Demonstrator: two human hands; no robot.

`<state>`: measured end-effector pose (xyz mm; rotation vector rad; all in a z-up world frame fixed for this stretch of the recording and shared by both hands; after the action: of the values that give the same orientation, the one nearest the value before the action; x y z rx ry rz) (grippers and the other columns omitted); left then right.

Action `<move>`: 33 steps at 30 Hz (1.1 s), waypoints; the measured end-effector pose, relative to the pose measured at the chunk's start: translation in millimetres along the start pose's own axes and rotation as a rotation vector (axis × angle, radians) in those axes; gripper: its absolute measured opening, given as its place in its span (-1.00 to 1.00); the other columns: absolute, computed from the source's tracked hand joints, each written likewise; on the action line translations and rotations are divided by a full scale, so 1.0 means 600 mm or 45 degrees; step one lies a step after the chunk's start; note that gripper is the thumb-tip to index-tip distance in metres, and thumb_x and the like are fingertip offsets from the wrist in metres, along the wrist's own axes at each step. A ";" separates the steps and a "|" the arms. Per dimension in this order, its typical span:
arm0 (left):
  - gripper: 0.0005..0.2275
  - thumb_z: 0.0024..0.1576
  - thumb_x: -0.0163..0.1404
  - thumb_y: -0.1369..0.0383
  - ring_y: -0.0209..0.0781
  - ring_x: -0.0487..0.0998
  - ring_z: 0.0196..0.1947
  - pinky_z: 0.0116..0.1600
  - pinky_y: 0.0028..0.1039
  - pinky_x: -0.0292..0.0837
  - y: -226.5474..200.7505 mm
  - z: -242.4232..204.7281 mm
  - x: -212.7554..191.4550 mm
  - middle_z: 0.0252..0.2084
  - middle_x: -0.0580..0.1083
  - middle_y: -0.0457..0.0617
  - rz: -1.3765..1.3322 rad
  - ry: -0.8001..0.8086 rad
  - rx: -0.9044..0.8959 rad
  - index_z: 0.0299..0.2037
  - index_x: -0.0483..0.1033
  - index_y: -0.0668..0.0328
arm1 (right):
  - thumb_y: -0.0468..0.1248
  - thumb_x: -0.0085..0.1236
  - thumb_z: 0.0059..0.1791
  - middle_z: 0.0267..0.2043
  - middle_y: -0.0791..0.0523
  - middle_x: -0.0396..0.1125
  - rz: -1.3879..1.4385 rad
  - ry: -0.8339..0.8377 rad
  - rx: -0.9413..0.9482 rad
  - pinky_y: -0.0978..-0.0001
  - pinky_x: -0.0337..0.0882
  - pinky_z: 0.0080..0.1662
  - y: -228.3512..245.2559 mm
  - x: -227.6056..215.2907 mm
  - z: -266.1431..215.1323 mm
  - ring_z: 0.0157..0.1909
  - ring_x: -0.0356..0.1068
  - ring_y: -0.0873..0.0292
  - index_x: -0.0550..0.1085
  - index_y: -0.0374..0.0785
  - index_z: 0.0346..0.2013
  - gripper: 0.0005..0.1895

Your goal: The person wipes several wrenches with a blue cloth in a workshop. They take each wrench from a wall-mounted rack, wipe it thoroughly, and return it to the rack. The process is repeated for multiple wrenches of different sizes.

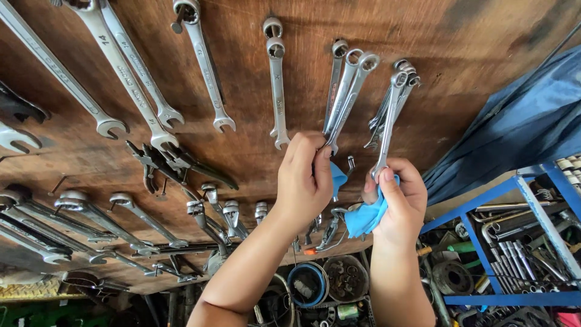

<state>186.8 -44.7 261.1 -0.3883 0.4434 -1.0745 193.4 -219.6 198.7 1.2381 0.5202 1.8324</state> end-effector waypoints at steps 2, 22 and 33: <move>-0.93 0.26 -0.04 0.62 0.13 0.50 -0.14 -0.03 -0.28 0.46 0.002 -0.001 0.003 -0.14 0.44 0.15 -0.001 0.002 -0.014 -0.13 0.39 0.34 | -0.30 0.12 0.13 -0.32 0.05 0.33 -0.013 -0.014 0.006 0.52 0.20 -0.35 -0.001 -0.003 -0.002 -0.36 0.25 0.28 0.44 -0.41 -0.12 -0.82; -0.97 0.27 -0.01 0.58 0.01 0.52 -0.23 -0.12 -0.32 0.47 0.001 -0.001 0.020 -0.17 0.48 0.11 -0.010 -0.018 -0.104 -0.17 0.40 0.32 | -0.28 0.12 0.13 -0.33 0.06 0.32 -0.031 -0.041 0.040 0.54 0.22 -0.33 0.003 -0.018 -0.024 -0.35 0.26 0.29 0.42 -0.42 -0.15 -0.81; -0.92 0.28 0.02 0.52 0.10 0.49 -0.15 -0.08 -0.28 0.44 0.006 -0.017 0.027 -0.04 0.42 0.18 0.053 -0.029 -0.084 -0.17 0.36 0.33 | -0.30 0.12 0.14 -0.34 0.04 0.33 -0.038 -0.013 0.043 0.51 0.21 -0.33 0.009 -0.023 -0.051 -0.35 0.27 0.27 0.43 -0.43 -0.12 -0.81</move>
<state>190.6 -58.3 247.8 -0.4475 0.4658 -1.0161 165.7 -230.8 181.9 1.2550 0.5630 1.7986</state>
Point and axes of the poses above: each hand's wrist, its own z-axis towards the middle knuckle, its own x-axis out of the palm, y = z × x, the point moved 4 cm from there along z, towards the middle knuckle
